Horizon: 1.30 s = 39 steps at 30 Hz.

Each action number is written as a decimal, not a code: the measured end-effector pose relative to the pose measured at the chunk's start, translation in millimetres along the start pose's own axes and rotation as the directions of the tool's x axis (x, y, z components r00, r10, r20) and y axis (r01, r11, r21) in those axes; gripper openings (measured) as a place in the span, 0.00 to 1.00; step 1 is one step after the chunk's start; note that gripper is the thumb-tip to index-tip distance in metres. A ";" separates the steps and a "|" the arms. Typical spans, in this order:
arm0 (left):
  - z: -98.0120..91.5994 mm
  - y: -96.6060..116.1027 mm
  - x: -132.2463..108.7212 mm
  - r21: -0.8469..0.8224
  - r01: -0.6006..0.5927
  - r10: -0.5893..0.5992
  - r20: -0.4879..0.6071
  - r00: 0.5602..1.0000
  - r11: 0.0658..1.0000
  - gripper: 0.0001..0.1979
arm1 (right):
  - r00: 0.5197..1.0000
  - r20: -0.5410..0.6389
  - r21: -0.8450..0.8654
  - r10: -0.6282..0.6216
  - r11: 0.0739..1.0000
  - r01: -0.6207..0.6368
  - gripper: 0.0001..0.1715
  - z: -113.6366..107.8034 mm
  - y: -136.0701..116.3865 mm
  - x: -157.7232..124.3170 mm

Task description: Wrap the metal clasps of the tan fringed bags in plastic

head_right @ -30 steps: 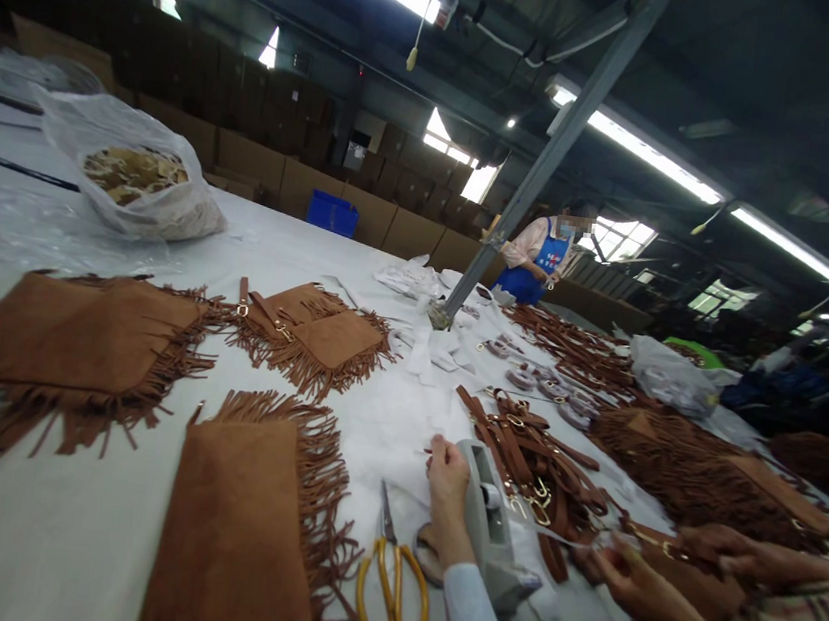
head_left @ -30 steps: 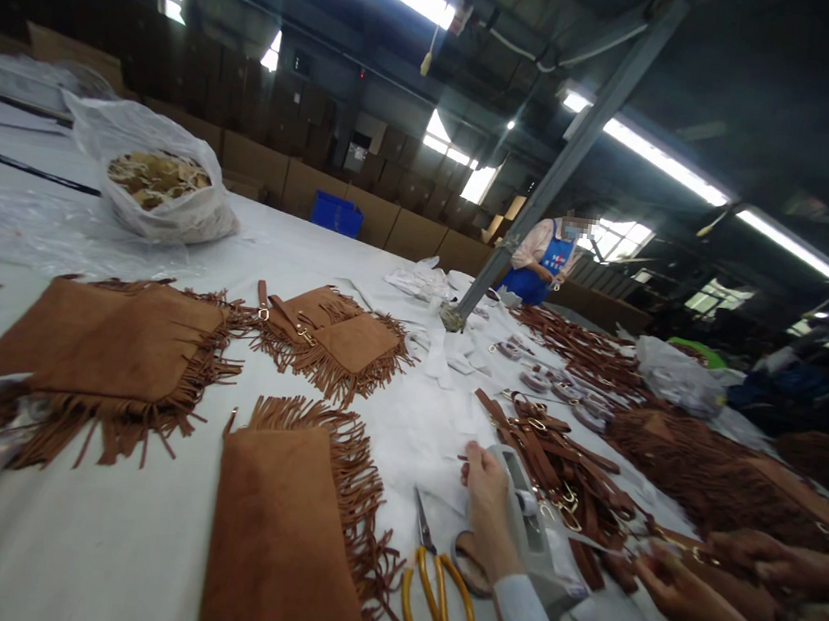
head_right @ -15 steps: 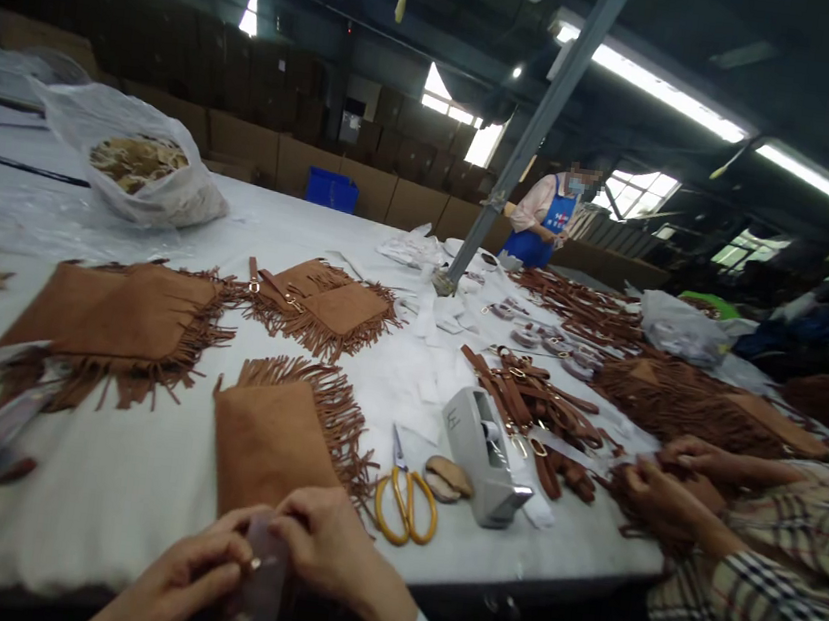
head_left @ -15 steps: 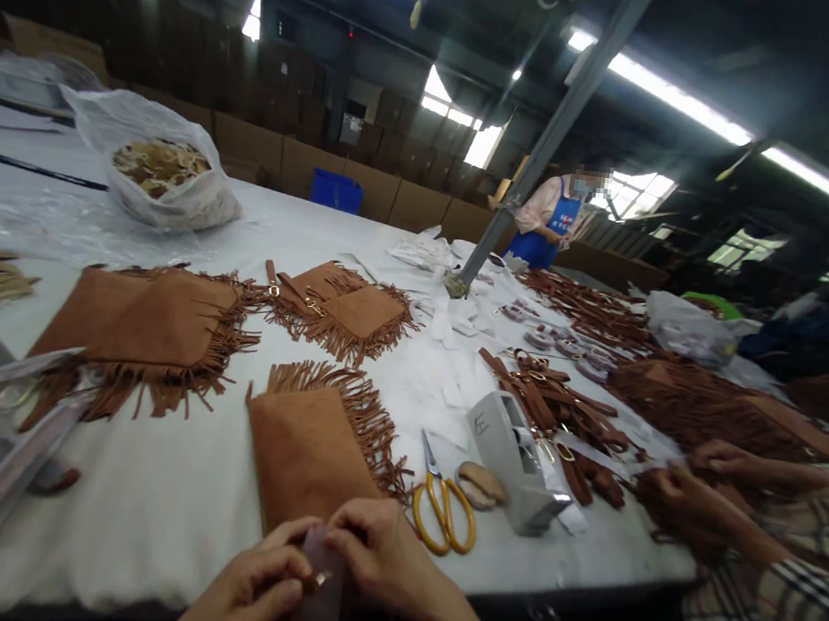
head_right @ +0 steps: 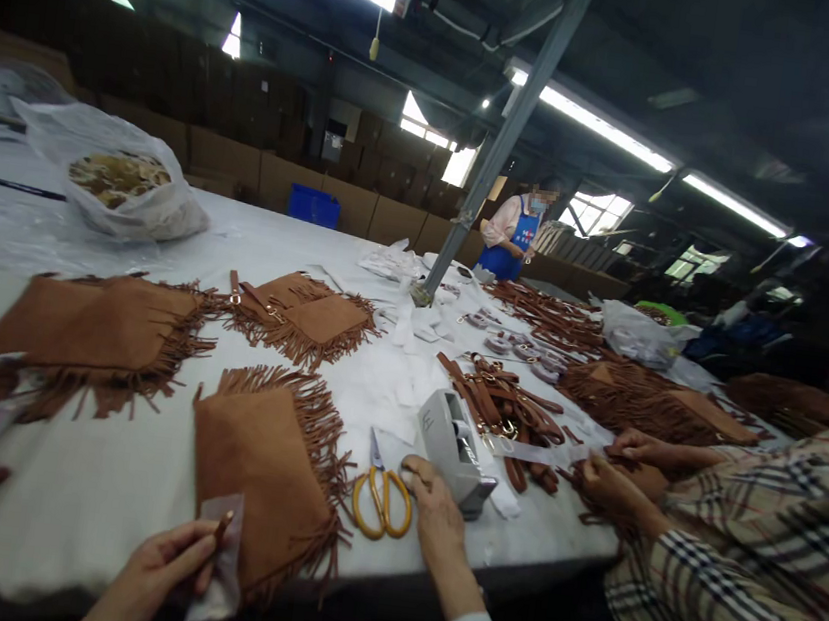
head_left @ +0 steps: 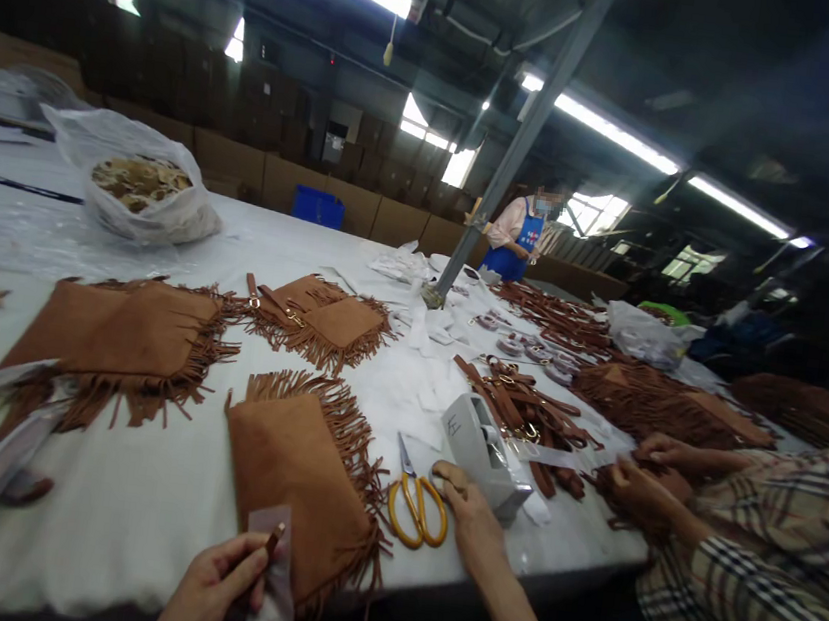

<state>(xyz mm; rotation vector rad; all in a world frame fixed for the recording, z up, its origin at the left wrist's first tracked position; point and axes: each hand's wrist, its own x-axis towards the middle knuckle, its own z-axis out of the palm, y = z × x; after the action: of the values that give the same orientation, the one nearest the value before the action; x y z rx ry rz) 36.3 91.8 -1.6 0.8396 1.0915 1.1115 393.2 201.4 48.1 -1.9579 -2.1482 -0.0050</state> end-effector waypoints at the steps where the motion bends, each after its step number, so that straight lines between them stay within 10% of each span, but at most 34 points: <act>1: 1.9 2.9 -1.1 -0.011 -0.004 0.004 -0.014 1.000 1.000 0.22 | 0.999 -0.008 0.032 -0.039 0.999 0.040 0.25 3.2 1.4 0.2; 6: 11.0 18.9 -6.6 -0.078 -0.071 0.063 -0.094 0.994 0.994 0.22 | 0.992 -0.126 0.045 -0.004 0.999 0.009 0.16 4.7 2.4 3.6; 10: 16.6 27.1 -11.5 -0.060 -0.139 0.132 -0.101 0.986 0.989 0.20 | 0.956 -0.294 0.241 0.025 0.969 0.048 0.18 -16.4 -43.5 -6.4; 13: 20.0 32.6 -16.0 -0.019 -0.150 0.148 -0.072 0.986 0.989 0.20 | 0.990 -0.024 0.535 -0.138 0.835 0.129 0.24 -31.1 -113.0 -27.7; 19: 17.8 44.8 -23.2 0.043 -0.190 0.188 0.046 0.981 0.981 0.18 | 0.825 0.288 0.802 -0.486 0.593 0.069 0.12 -25.1 -206.0 -54.5; 28: 9.7 43.9 -28.7 -0.097 -0.182 0.179 -0.039 0.983 0.978 0.18 | 0.798 0.541 0.841 -0.267 0.193 -0.505 0.25 1.2 -208.7 -64.5; 34: 8.4 28.4 -26.6 -0.104 -0.149 0.144 -0.050 0.988 0.983 0.20 | 0.777 0.609 0.770 -0.159 -0.115 -0.627 0.20 -3.0 -214.6 -69.0; 39: 11.8 22.8 -30.5 0.006 -0.180 0.180 -0.080 0.980 0.984 0.19 | 0.835 0.550 0.826 0.031 -0.171 -0.538 0.19 4.7 -215.1 -61.5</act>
<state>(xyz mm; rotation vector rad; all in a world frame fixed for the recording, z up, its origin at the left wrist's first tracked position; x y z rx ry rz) 39.4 68.2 30.3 0.9137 1.0970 1.3066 185.9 119.2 66.0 -1.2393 -0.8056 1.6880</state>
